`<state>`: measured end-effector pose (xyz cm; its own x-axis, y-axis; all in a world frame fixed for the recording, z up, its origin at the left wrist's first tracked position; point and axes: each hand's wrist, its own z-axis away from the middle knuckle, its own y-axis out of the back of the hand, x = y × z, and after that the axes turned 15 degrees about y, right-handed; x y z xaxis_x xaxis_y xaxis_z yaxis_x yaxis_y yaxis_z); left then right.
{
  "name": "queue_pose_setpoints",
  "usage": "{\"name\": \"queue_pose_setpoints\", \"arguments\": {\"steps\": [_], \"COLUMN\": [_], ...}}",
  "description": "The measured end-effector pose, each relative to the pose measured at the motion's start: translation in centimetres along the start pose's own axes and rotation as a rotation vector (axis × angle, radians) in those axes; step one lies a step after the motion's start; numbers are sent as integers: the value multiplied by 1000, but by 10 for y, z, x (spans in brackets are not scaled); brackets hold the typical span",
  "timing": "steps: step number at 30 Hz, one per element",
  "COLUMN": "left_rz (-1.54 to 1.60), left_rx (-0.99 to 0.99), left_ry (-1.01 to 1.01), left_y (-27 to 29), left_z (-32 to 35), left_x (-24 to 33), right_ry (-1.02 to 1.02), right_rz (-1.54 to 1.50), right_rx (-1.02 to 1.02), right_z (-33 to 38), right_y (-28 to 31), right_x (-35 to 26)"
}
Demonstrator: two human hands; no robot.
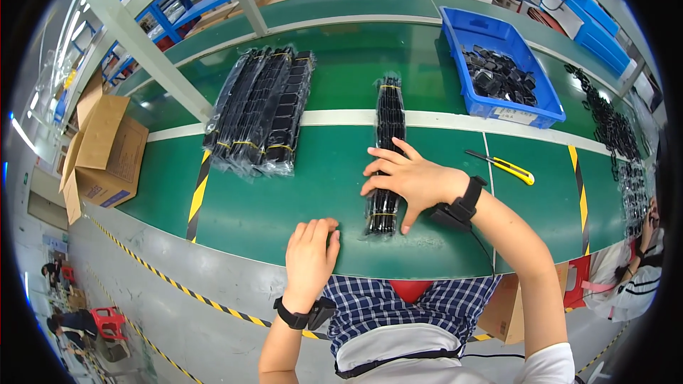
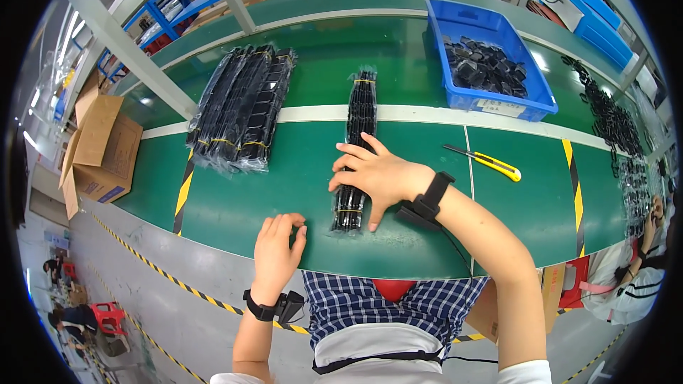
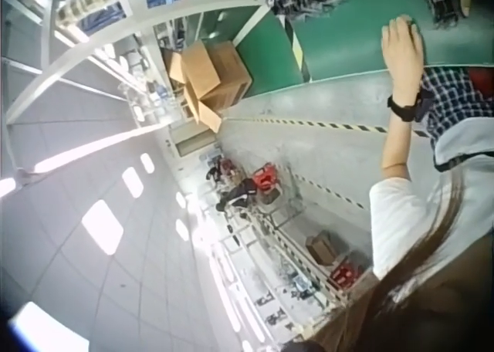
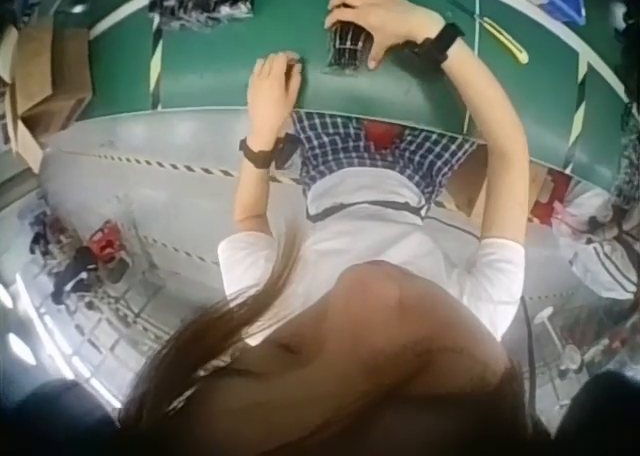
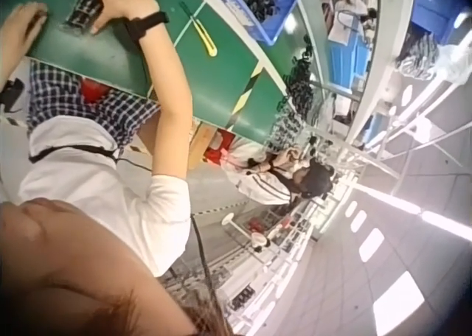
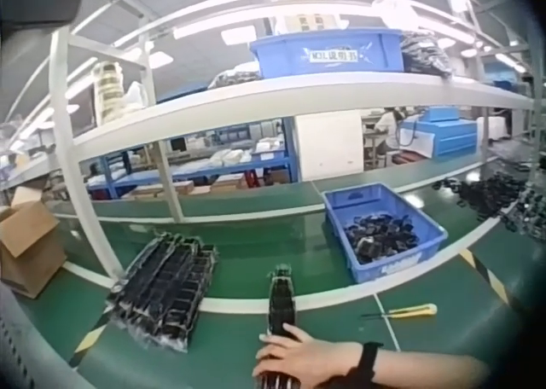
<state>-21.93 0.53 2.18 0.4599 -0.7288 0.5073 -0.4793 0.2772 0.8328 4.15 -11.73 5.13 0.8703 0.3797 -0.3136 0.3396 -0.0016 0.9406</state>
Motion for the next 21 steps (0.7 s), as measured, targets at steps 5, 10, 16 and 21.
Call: {"name": "queue_pose_setpoints", "arguments": {"steps": [5, 10, 16, 21], "left_rz": [301, 444, 522, 348], "left_rx": [-127, -144, -222, -114], "left_ry": [13, 43, 138, -72], "left_y": [-3, -22, -21, -12], "left_z": [-8, -12, -20, -29], "left_x": [10, 21, 28, 41], "right_ry": [-22, -20, -27, -30], "right_rz": [37, 82, 90, 81], "right_rx": [-58, 1, 15, 12], "right_z": [-2, 5, 3, 2], "right_y": [0, -2, -1, -4], "right_x": [-11, -12, -11, -10]}}
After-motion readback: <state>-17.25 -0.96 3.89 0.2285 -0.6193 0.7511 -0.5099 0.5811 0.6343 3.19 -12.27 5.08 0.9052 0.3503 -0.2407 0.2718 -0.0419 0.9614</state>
